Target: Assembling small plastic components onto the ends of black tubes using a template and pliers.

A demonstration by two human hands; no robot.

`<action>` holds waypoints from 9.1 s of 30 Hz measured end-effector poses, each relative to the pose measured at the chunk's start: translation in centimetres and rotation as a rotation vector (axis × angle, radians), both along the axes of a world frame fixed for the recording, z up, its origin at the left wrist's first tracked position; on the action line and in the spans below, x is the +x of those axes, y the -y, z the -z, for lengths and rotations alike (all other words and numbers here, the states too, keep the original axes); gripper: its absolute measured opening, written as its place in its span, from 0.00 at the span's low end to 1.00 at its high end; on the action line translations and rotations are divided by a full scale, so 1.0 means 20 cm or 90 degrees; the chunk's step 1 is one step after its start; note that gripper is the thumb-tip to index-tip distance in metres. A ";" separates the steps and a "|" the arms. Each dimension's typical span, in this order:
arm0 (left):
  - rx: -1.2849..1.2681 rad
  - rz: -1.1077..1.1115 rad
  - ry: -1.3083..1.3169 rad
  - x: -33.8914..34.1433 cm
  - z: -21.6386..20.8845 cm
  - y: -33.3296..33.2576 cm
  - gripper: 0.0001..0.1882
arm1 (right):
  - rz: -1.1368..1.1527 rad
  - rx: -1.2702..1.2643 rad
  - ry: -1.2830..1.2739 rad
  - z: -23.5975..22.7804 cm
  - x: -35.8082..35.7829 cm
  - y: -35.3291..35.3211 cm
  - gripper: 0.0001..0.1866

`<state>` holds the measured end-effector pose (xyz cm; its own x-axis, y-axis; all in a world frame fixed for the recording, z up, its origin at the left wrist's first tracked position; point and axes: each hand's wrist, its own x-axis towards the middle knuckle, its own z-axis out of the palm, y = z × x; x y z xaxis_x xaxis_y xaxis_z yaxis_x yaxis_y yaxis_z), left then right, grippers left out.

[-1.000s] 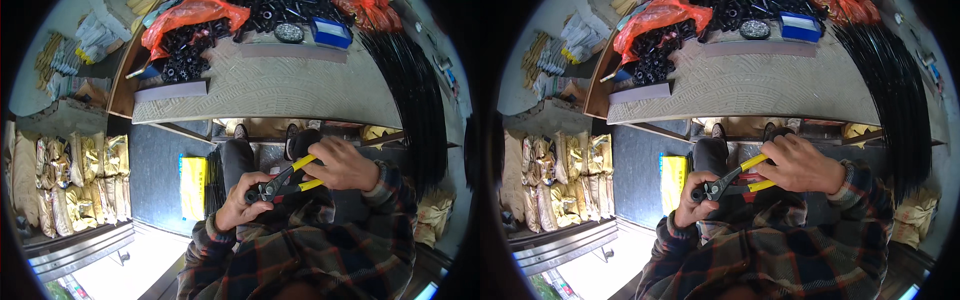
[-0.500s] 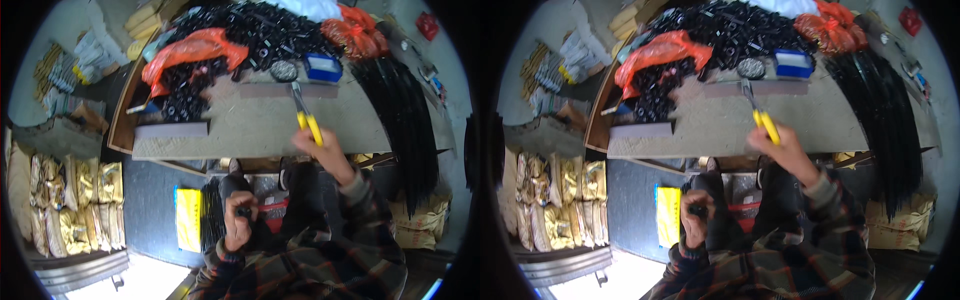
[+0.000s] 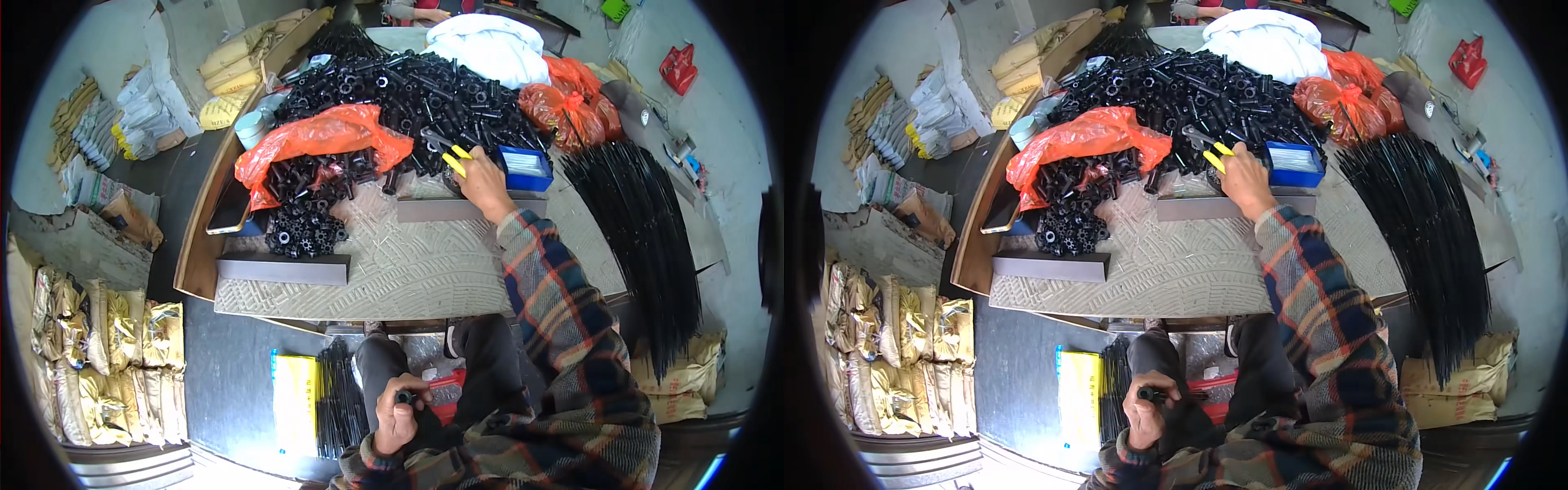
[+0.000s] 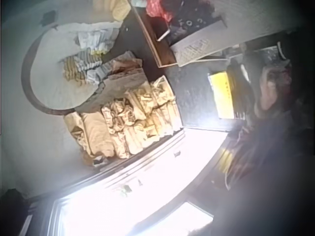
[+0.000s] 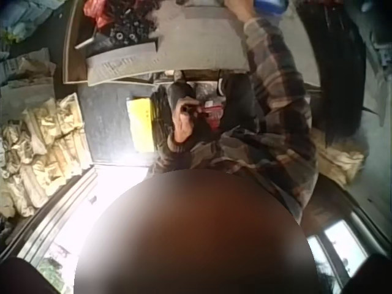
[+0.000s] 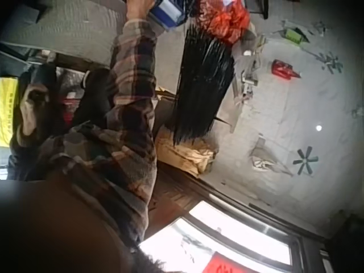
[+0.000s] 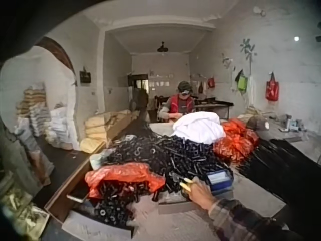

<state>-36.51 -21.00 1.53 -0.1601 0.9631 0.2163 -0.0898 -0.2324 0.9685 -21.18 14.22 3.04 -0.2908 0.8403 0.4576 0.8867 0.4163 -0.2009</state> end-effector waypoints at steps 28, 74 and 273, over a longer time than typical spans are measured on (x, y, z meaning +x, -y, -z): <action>0.061 -0.076 0.054 0.12 -0.23 0.03 0.29 | -0.608 -0.421 -0.718 -0.22 -0.07 1.38 0.09; 0.048 -0.103 0.000 0.16 -0.23 0.17 0.32 | -0.615 -0.165 -0.532 -0.23 -0.02 1.50 0.10; 0.105 0.025 -0.794 0.06 0.95 0.16 0.09 | 0.222 0.120 -0.474 -0.70 1.40 0.62 0.20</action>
